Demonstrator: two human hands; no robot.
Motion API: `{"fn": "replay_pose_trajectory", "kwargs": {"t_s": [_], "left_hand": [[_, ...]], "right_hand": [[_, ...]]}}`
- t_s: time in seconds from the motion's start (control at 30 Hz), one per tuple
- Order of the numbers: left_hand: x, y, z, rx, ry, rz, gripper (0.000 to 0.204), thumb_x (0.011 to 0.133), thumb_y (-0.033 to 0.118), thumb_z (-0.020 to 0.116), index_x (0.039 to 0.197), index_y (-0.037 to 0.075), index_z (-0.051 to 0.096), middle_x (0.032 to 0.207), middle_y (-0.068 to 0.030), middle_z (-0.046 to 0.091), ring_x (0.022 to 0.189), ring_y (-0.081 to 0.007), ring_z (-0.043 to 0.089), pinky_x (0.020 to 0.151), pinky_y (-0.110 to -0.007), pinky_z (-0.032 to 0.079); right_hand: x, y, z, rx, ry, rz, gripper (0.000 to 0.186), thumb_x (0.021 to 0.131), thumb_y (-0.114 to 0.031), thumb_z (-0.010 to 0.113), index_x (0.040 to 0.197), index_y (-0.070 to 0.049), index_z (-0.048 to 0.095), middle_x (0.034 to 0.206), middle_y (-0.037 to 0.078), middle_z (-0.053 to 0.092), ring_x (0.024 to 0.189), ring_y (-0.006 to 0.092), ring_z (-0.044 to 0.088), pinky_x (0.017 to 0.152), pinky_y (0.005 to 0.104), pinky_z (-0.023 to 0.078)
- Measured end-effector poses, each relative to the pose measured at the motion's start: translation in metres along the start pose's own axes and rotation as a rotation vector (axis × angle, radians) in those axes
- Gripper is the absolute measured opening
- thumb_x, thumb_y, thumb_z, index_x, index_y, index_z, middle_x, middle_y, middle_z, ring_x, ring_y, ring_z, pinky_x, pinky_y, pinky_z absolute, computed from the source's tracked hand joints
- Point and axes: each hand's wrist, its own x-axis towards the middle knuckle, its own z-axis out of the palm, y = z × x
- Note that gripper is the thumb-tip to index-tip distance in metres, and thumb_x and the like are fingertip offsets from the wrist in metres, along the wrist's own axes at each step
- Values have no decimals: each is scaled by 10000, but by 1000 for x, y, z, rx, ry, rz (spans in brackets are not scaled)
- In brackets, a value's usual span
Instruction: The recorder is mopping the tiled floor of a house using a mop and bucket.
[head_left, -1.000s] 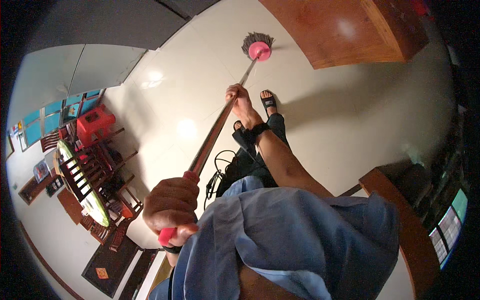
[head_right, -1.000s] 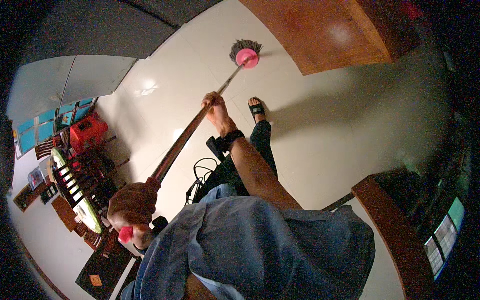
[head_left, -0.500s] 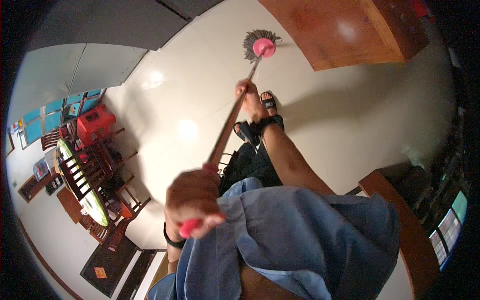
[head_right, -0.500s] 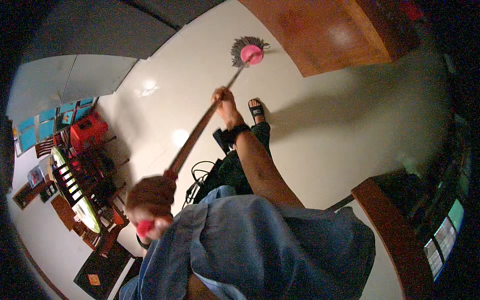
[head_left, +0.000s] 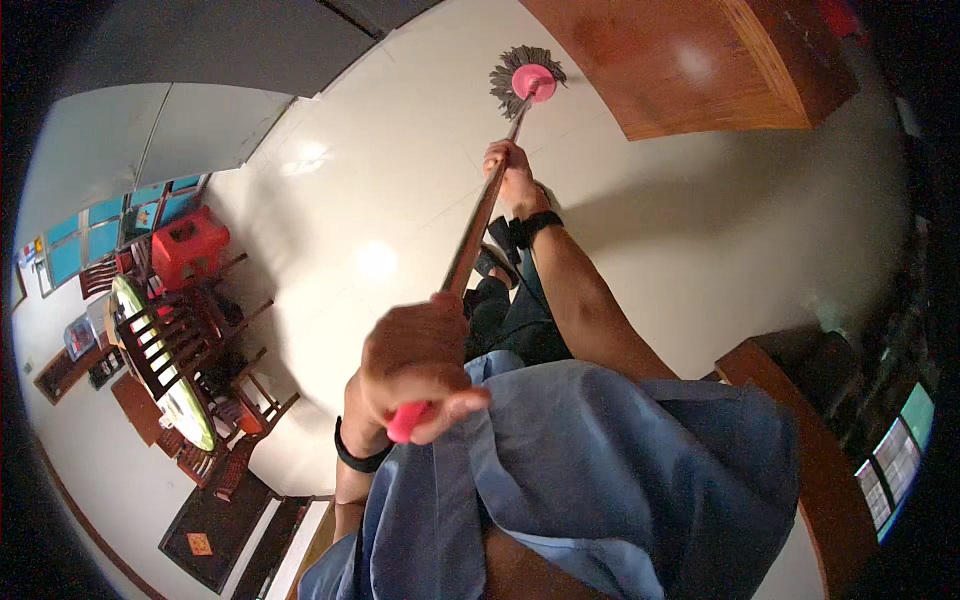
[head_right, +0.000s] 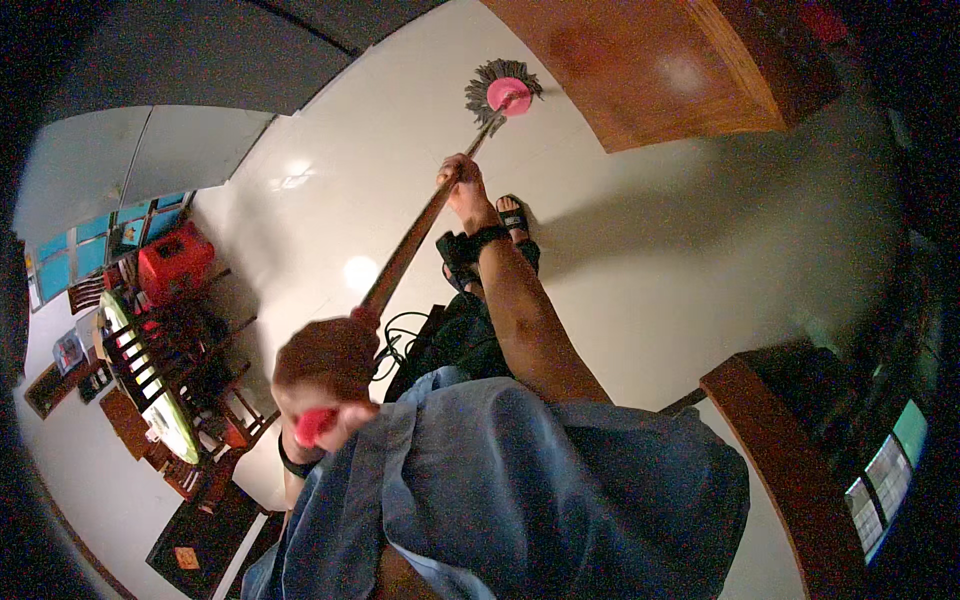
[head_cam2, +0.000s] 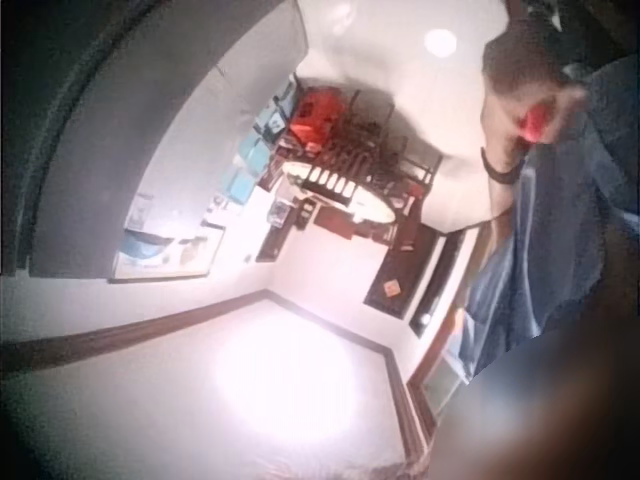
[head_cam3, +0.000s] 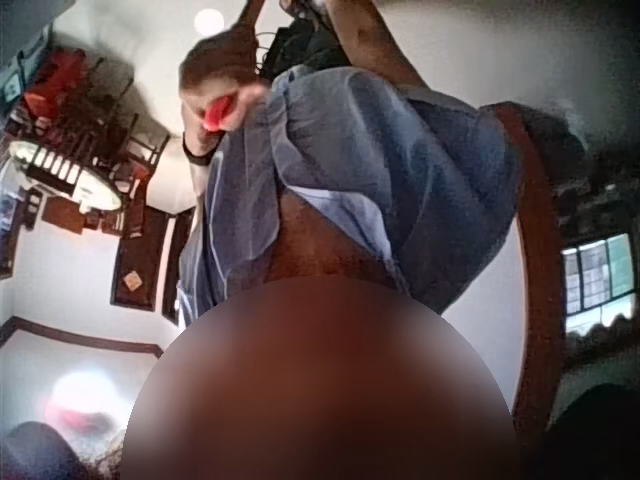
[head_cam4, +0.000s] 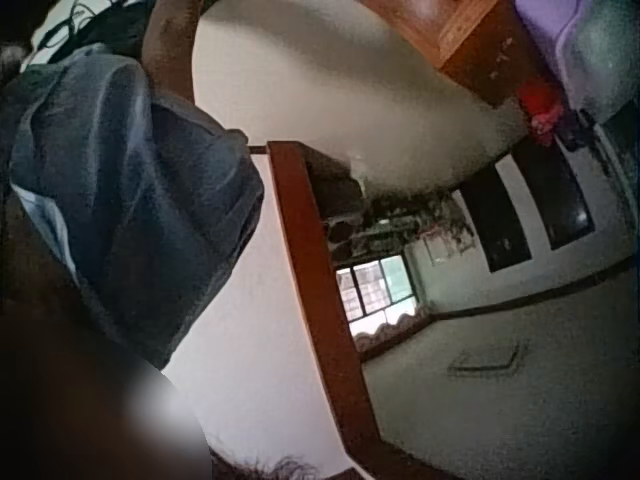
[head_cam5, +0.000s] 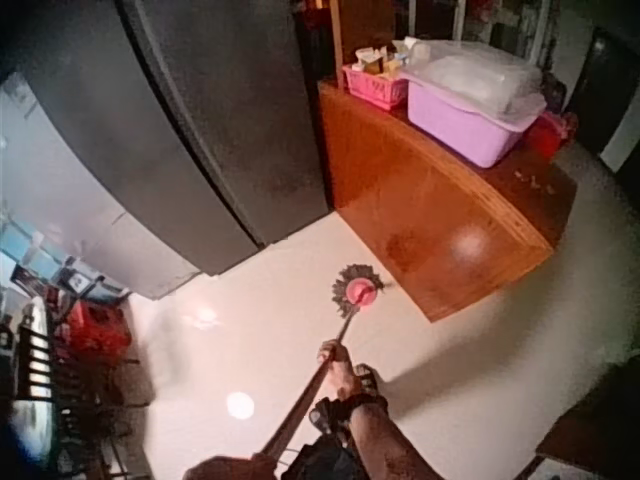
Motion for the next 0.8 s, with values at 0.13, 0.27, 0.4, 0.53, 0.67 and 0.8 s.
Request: {"fn": "replay_pose_trajectory", "kwargs": {"t_s": [0.13, 0.27, 0.4, 0.53, 0.67, 0.8], "left_hand": [[-8, 25, -5, -249, -55, 98, 225, 729, 115, 654, 565, 60, 510, 440, -27, 388, 380, -195, 425, 389, -319, 331], [-10, 27, -50, -378, 36, 126, 276, 739, 166, 639, 534, 47, 497, 407, -23, 417, 326, -178, 415, 377, -315, 347], [-33, 29, -51, -222, 447, -12, 344, 742, 180, 583, 467, 43, 427, 370, -43, 386, 296, -188, 387, 348, -321, 336], [-87, 46, -55, -52, 515, -33, 325, 750, 162, 529, 474, 58, 393, 372, -43, 391, 302, -174, 402, 347, -308, 382], [-127, 93, -58, 4, 642, -246, 220, 583, 241, 532, 497, 94, 393, 446, -59, 411, 359, -192, 377, 379, -322, 322], [-101, 109, -43, 306, 377, -286, 268, 742, 176, 612, 552, 82, 448, 420, 2, 416, 356, -158, 452, 435, -310, 458]], "right_hand": [[-46, 25, -14, 28, 59, 117, 214, 792, -148, 549, 610, -97, 449, 581, 25, 462, 553, 153, 463, 523, 266, 389], [-49, 61, -16, -39, -34, 88, 140, 751, -84, 566, 644, -74, 478, 601, 34, 479, 595, 159, 475, 607, 292, 404], [-44, 77, -15, -133, 90, 110, 220, 781, -126, 515, 574, -77, 456, 544, 50, 465, 569, 171, 468, 618, 294, 398], [-53, 131, -26, -171, 414, 363, 183, 719, -75, 472, 540, -86, 431, 492, 69, 431, 475, 200, 452, 516, 347, 420], [-86, 219, -28, -123, 493, 627, 197, 720, -48, 470, 542, -83, 394, 507, 74, 421, 466, 223, 465, 494, 343, 453], [-112, 263, -24, -363, 547, 1016, 201, 676, -15, 495, 526, -82, 381, 512, 52, 441, 492, 176, 481, 464, 269, 419]]}}
